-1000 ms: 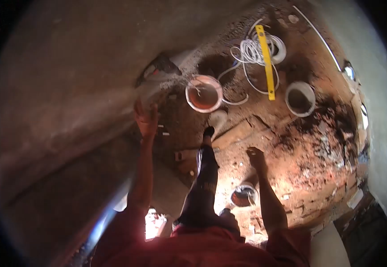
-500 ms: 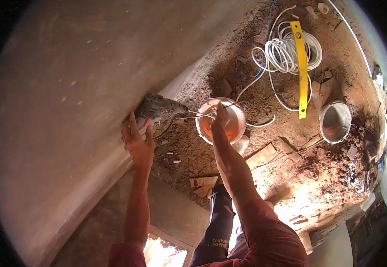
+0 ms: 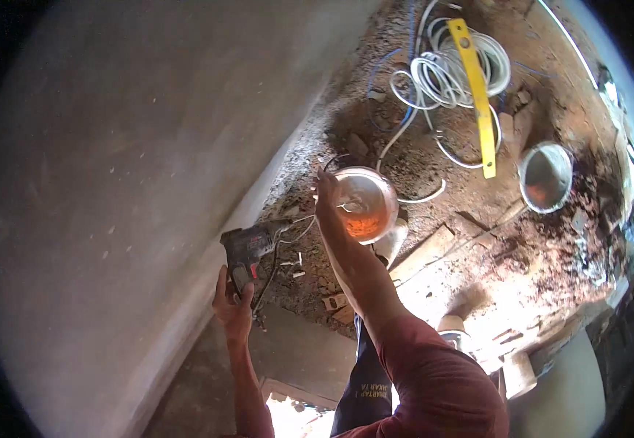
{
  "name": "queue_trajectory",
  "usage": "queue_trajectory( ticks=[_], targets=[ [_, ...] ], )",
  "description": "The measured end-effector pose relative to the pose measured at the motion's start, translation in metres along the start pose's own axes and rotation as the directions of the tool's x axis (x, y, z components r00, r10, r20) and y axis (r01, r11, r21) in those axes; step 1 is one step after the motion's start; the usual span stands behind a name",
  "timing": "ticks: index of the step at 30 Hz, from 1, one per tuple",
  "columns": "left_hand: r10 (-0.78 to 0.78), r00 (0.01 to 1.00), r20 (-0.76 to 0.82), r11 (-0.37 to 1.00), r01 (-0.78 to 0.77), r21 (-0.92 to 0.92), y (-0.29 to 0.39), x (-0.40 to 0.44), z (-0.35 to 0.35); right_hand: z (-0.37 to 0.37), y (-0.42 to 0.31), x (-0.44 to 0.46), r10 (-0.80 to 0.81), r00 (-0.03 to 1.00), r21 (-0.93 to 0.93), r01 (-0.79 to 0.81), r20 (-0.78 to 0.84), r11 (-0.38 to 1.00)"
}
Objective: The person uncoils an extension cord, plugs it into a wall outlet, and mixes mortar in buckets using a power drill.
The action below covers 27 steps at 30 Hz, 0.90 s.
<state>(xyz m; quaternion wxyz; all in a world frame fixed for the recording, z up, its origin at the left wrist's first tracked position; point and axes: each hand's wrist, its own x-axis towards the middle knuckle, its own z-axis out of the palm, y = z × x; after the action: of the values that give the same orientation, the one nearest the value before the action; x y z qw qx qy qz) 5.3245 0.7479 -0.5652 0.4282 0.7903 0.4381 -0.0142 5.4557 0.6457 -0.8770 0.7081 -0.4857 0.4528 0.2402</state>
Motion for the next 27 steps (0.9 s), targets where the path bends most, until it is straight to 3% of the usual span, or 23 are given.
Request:
queue_trajectory(
  ticks=[1,2,4,5,6,8,9,11,12,14,15,16,17,18,19,21,24,27],
  targets=[
    [-0.128,0.987,0.099,0.988,0.135,-0.072,0.002,-0.001,-0.005,-0.004,-0.009,-0.005,0.078,0.997,-0.091,-0.078,-0.006,0.993],
    [-0.246,0.947,0.205,0.953,0.275,-0.126,0.005,-0.005,-0.008,-0.017,-0.015,-0.023,0.201,0.979,0.021,-0.202,0.041,0.979],
    [-0.244,0.909,0.338,0.936,0.312,-0.163,-0.005,-0.017,-0.003,-0.041,-0.038,-0.057,0.258,0.964,-0.138,-0.264,-0.058,0.955],
    [-0.260,0.859,0.441,0.908,0.372,-0.191,-0.018,-0.029,-0.002,-0.065,0.004,-0.035,-0.014,0.985,-0.377,-0.053,-0.174,0.925],
    [-0.264,0.850,0.457,0.911,0.375,-0.172,-0.011,-0.044,-0.001,-0.087,-0.002,-0.055,0.030,0.993,-0.298,-0.064,-0.117,0.952],
    [-0.213,0.867,0.451,0.975,0.216,0.044,0.010,-0.065,0.015,-0.119,-0.029,-0.077,0.098,0.976,-0.379,-0.168,-0.197,0.910],
    [-0.200,0.862,0.465,0.979,0.197,0.055,0.006,-0.077,0.013,-0.130,-0.039,-0.095,0.095,0.974,-0.357,-0.166,-0.207,0.919],
    [0.096,0.905,0.415,0.985,-0.145,0.089,-0.006,-0.099,0.008,-0.152,-0.065,-0.134,0.206,0.971,0.166,-0.185,-0.119,0.969],
    [0.113,0.889,0.443,0.981,-0.170,0.091,0.019,-0.114,-0.003,-0.159,-0.078,-0.156,0.199,0.970,0.198,-0.170,-0.136,0.965],
    [0.002,0.887,0.462,0.990,-0.068,0.125,0.087,-0.135,-0.016,-0.170,-0.114,-0.192,0.205,0.977,0.328,-0.174,-0.062,0.929],
    [0.136,0.879,0.457,0.965,-0.222,0.139,0.098,-0.140,-0.023,-0.170,-0.130,-0.208,0.124,0.969,0.226,-0.075,-0.212,0.971],
    [0.282,0.837,0.469,0.914,-0.383,0.134,0.112,-0.144,-0.031,-0.186,-0.119,-0.204,0.073,0.978,0.164,-0.041,-0.194,0.986],
    [0.243,0.802,0.546,0.933,-0.348,0.096,0.128,-0.147,-0.043,-0.184,-0.104,-0.201,-0.243,0.843,0.042,0.298,-0.480,0.954],
    [0.197,0.751,0.631,0.948,-0.310,0.073,0.155,-0.151,-0.047,-0.201,-0.137,-0.235,0.038,0.931,0.063,-0.016,-0.362,0.998],
    [0.230,0.653,0.721,0.926,-0.375,0.044,0.183,-0.159,-0.047,-0.209,-0.145,-0.260,0.038,0.930,0.218,0.045,-0.365,0.975],
    [0.199,0.587,0.785,0.865,-0.481,0.140,0.232,-0.172,-0.047,-0.222,-0.218,-0.350,0.077,0.894,0.472,0.159,-0.441,0.867],
    [0.188,0.420,0.888,0.828,-0.554,0.087,0.258,-0.165,-0.034,-0.254,-0.242,-0.398,0.094,0.790,0.539,0.321,-0.606,0.779],
    [0.217,0.224,0.950,0.737,-0.676,-0.009,0.306,-0.192,-0.006,-0.298,-0.254,-0.432,0.125,0.754,0.661,0.468,-0.645,0.587]
  ],
)
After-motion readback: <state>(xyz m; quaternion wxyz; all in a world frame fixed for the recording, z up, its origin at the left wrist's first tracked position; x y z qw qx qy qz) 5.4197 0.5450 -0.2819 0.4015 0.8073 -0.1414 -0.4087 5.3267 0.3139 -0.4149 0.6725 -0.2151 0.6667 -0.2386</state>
